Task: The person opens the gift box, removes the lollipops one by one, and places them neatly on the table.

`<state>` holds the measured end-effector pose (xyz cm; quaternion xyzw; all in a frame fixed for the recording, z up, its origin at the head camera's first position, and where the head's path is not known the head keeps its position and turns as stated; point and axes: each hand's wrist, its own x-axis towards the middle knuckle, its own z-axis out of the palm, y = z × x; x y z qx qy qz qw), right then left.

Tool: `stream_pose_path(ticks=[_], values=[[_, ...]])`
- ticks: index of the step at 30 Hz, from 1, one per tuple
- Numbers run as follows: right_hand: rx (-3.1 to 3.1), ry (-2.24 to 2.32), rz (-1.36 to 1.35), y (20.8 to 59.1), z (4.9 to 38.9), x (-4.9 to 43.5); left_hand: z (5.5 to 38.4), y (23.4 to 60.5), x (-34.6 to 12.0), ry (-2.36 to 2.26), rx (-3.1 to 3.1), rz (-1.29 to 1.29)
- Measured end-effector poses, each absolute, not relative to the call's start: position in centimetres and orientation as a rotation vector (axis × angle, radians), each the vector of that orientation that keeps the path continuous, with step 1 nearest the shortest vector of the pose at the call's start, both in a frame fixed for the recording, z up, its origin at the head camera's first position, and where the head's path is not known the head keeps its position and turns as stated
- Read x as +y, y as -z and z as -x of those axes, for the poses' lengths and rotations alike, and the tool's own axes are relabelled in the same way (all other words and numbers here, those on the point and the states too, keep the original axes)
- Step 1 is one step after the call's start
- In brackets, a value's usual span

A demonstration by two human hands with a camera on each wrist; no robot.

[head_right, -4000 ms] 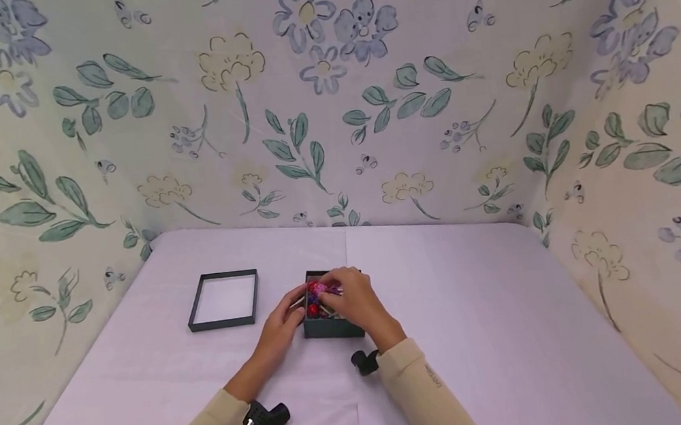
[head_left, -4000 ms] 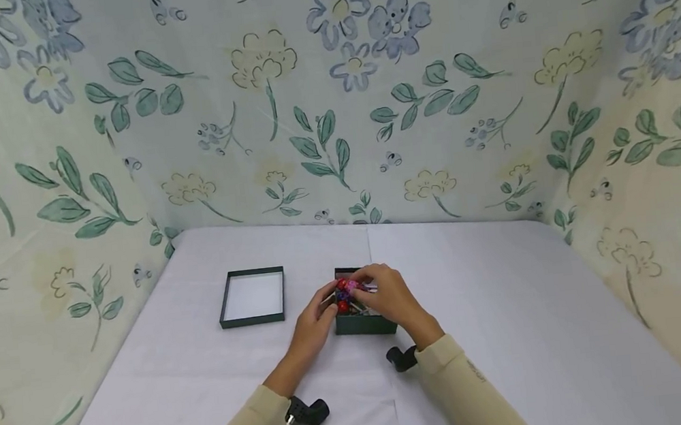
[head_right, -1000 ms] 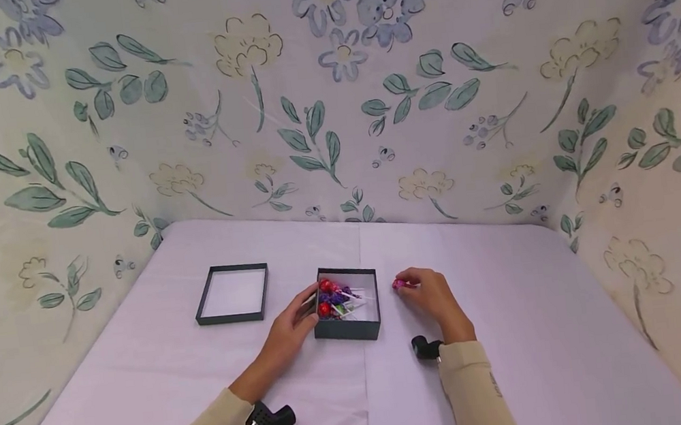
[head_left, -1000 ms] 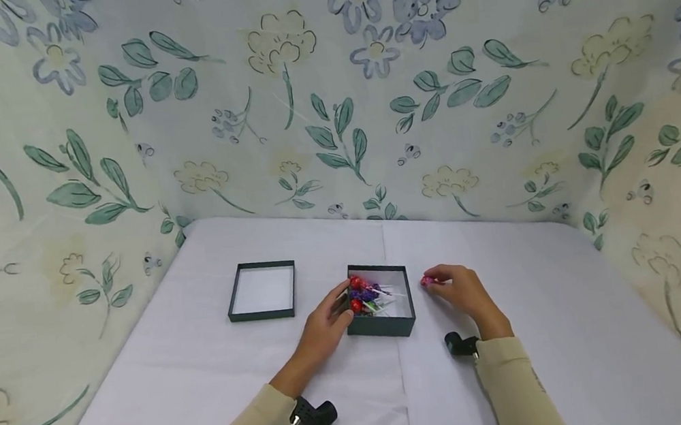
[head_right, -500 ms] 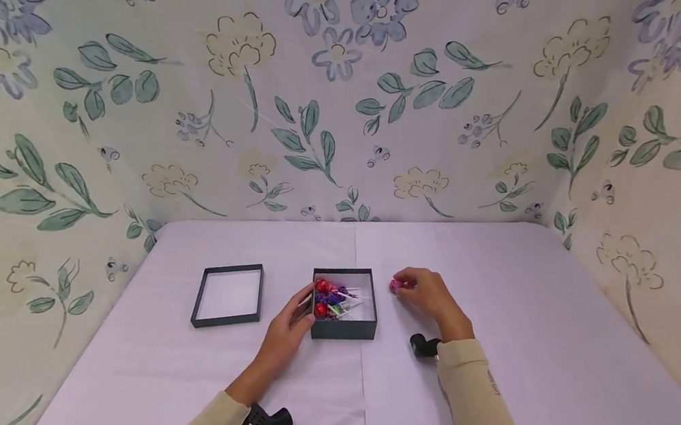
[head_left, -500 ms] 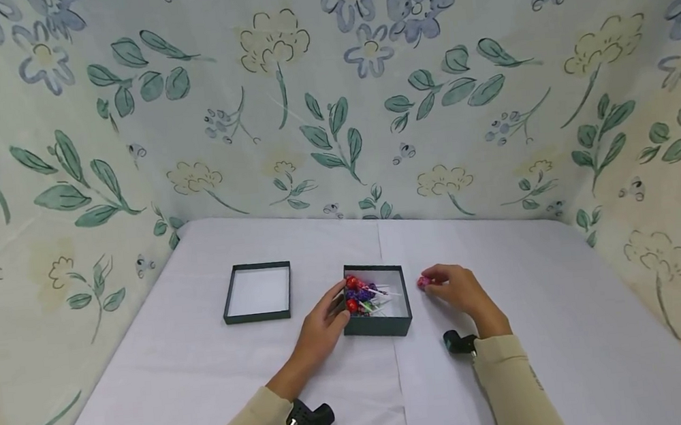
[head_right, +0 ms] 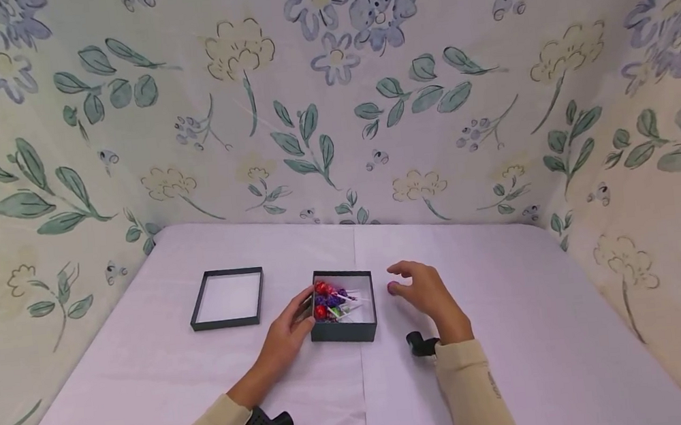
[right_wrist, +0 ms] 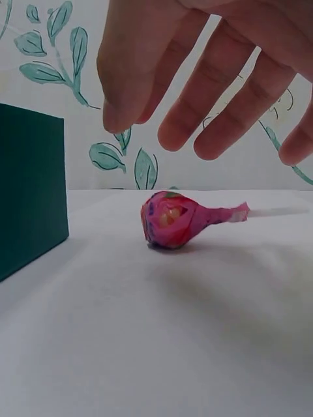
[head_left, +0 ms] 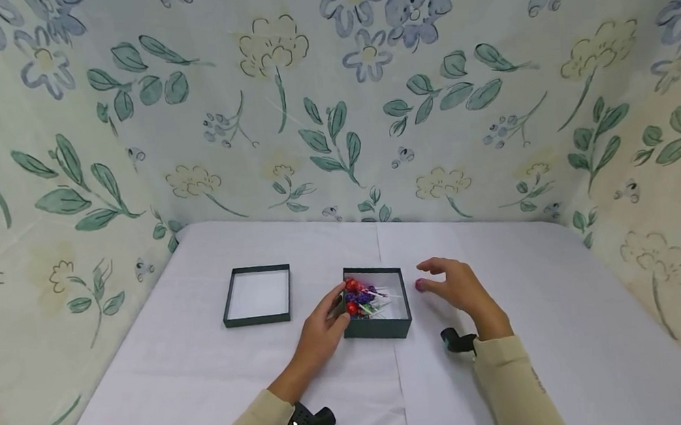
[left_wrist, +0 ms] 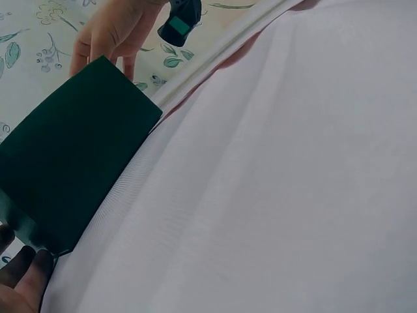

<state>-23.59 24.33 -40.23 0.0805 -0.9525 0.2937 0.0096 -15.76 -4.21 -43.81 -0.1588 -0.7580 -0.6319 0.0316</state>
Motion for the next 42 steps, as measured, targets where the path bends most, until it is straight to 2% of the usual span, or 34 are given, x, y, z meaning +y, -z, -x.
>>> stream_pose_path(ticks=[21, 42], values=[[-2.860, -0.867, -0.407, 39.5, 22.1, 21.8, 15.0, 44.5, -4.7, 1.906, -2.351, 0.451], [-2.774, -0.899, -0.584, 38.8, 21.9, 19.4, 16.1, 44.3, -4.2, 1.947, -2.298, 0.522]])
